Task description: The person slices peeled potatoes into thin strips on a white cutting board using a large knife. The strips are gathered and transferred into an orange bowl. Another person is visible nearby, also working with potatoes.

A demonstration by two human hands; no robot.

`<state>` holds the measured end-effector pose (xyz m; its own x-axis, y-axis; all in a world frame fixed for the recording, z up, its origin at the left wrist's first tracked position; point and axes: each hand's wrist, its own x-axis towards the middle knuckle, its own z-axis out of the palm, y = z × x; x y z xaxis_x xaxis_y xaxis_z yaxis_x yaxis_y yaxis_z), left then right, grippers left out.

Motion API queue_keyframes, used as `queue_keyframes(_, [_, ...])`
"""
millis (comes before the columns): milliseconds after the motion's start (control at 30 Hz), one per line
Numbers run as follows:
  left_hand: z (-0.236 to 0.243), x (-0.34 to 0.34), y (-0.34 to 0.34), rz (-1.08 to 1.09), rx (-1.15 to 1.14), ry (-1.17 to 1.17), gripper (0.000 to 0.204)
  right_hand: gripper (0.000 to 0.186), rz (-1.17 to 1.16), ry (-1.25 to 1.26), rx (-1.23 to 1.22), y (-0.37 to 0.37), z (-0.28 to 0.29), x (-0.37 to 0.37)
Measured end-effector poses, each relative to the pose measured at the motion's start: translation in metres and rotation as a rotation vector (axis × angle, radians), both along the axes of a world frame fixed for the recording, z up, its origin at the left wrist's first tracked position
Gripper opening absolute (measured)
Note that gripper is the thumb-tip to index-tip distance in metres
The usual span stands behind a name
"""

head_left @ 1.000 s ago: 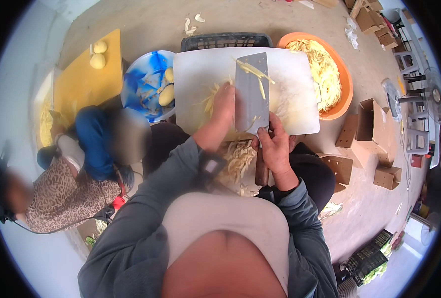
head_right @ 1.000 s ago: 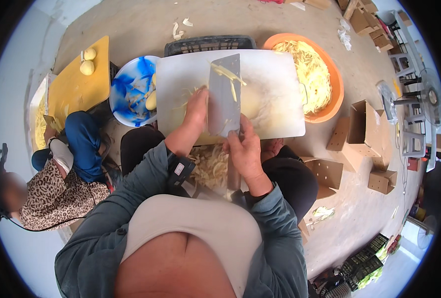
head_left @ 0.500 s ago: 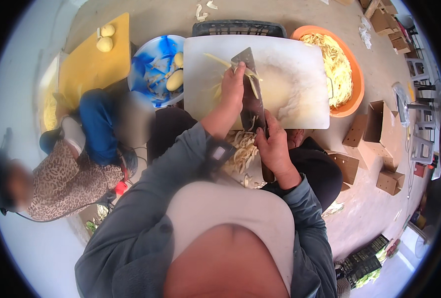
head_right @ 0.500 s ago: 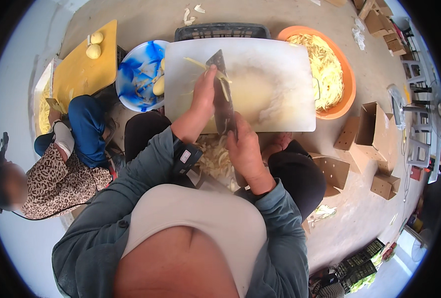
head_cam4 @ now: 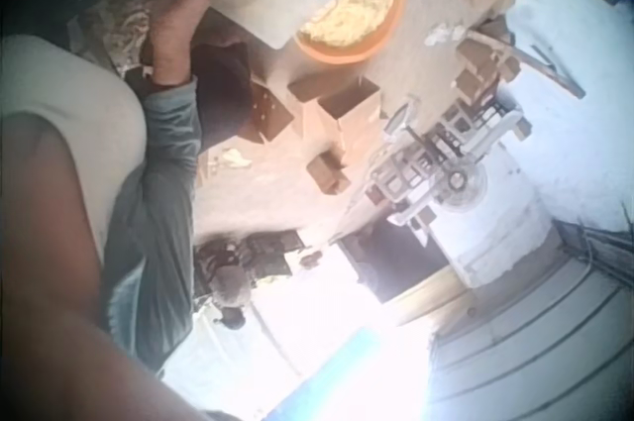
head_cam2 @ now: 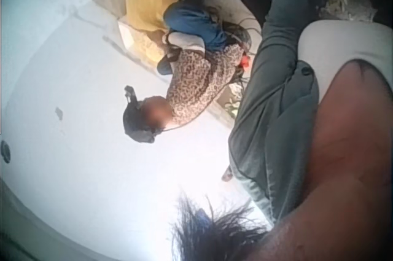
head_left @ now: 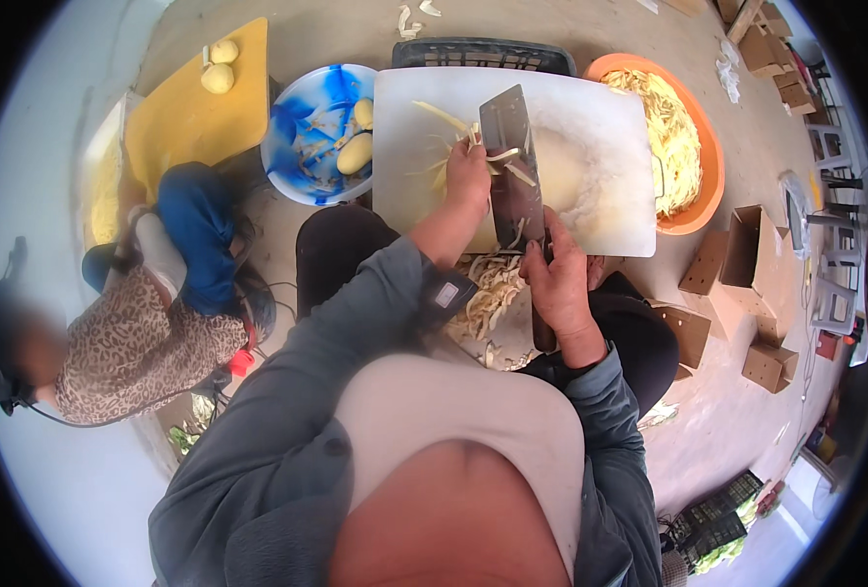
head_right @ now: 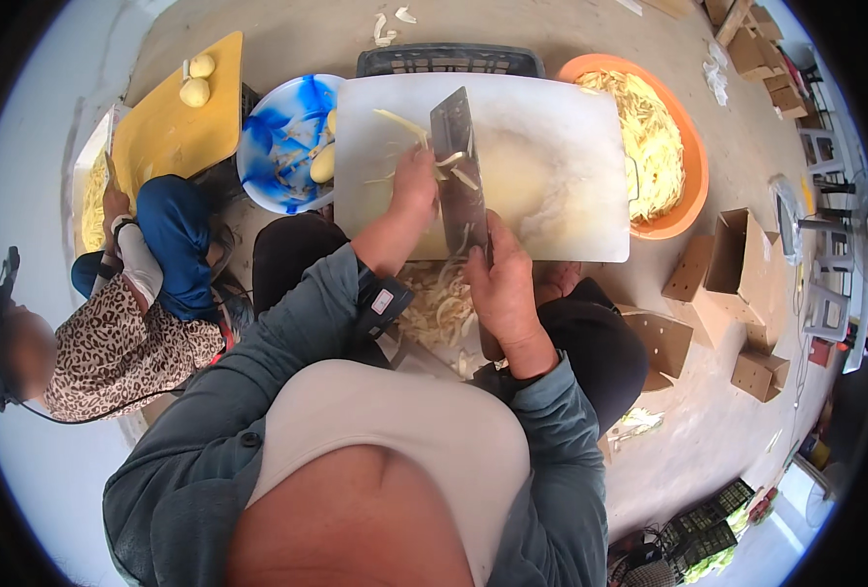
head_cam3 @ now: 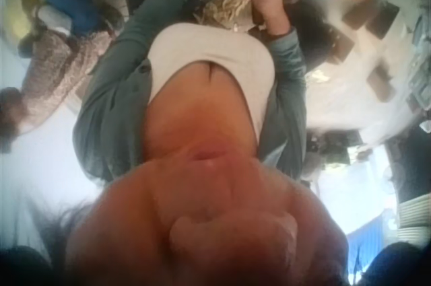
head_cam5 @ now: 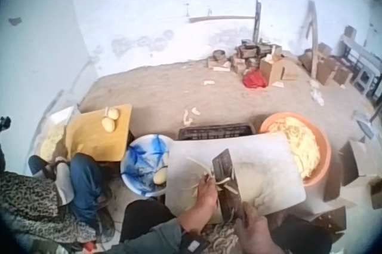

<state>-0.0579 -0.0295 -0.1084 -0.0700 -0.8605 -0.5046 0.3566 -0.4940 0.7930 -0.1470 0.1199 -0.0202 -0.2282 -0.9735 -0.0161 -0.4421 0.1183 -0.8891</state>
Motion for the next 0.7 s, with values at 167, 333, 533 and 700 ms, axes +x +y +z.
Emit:
queue_keyframes(167, [-0.006, 0.006, -0.001, 0.028, 0.045, -0.066, 0.043, 0.045, -0.039, -0.076, 0.051, -0.004, 0.013, -0.001])
queue_keyframes(333, [-0.016, 0.014, -0.005, 0.046, -0.089, -0.205, 0.038, 0.044, -0.072, -0.075, 0.062, -0.007, 0.023, -0.006])
queue_keyframes(533, [-0.040, 0.021, -0.012, -0.148, -0.659, -0.800, 0.041, 0.044, -0.060, -0.014, 0.058, -0.008, 0.011, -0.013])
queue_keyframes(700, [-0.031, 0.018, -0.025, -0.142, -0.966, -1.009, 0.047, 0.044, -0.061, -0.024, 0.087, -0.005, 0.011, -0.017])
